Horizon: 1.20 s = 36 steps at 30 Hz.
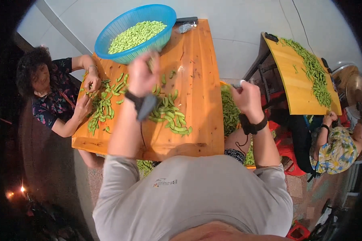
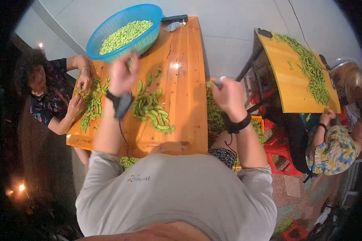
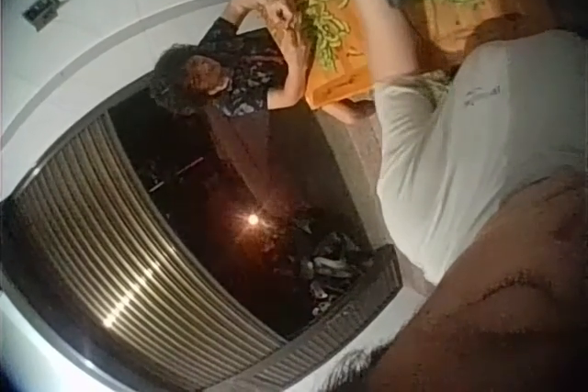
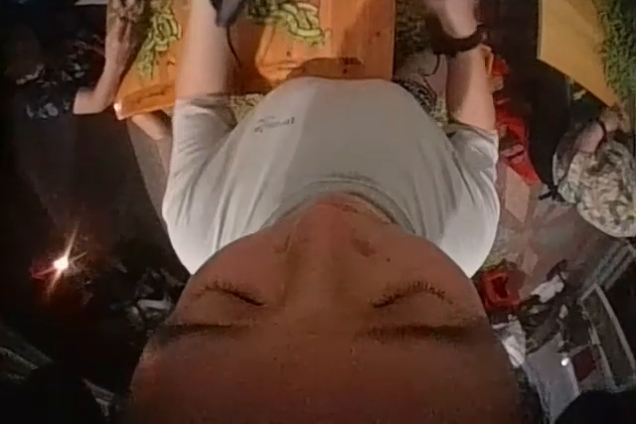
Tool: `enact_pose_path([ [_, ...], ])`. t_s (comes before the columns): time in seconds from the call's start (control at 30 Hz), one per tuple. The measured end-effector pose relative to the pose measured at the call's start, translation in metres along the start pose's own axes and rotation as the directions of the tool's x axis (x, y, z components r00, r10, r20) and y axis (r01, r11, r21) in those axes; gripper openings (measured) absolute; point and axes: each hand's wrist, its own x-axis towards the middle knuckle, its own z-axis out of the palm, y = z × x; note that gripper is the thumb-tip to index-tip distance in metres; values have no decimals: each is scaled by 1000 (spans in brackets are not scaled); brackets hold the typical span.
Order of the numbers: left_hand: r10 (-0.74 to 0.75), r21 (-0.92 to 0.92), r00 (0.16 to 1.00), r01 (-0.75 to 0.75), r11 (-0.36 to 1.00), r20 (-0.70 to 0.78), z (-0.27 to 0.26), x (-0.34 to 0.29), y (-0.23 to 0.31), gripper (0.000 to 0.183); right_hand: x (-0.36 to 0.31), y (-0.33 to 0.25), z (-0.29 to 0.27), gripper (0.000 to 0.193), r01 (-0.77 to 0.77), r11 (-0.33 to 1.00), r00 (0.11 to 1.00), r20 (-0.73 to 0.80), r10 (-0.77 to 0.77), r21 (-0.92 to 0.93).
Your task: The person shells edamame pods by hand, dropping the beans into a blue bowl and placing the empty pods in a pile on the table.
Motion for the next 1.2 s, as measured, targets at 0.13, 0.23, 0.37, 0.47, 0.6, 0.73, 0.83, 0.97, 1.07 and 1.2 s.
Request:
enact_pose_path([
  [0.13,112,75,974,-99,992,-196,-36,136,-5,30,-8,44,21,15,61,973,997,54,-50,-224],
  [0.23,-12,639,999,-23,769,51,-27,171,-39,39,22,18,58,9,471,882,875,-140,-463,25],
  [0.37,-22,755,998,-30,655,59,-11,158,-62,37,89,-33,127,14,418,908,886,206,-415,28],
  [0.47,-57,778,998,17,629,23,-16,145,-34,38,116,-58,169,16,450,891,875,229,-427,-58],
  [0.6,684,792,699,-530,302,207,-18,98,-14,32,122,-71,186,19,593,793,782,336,-525,-139],
  [0.73,190,391,972,-230,891,137,5,-1,10,29,98,-46,158,15,468,875,850,207,-485,126],
  [0.83,-466,-214,731,625,751,498,26,-66,25,22,56,-49,101,18,182,735,924,142,-354,653],
  [0.97,-340,-514,551,834,200,762,38,-102,24,20,22,-42,67,16,317,688,879,70,-472,653],
  [1.07,-378,-543,549,829,134,746,48,-110,40,20,7,-36,61,17,235,657,909,77,-410,716],
  [1.2,-182,-522,500,846,-105,847,54,-114,39,19,-2,-29,70,12,154,598,955,37,-295,786],
])
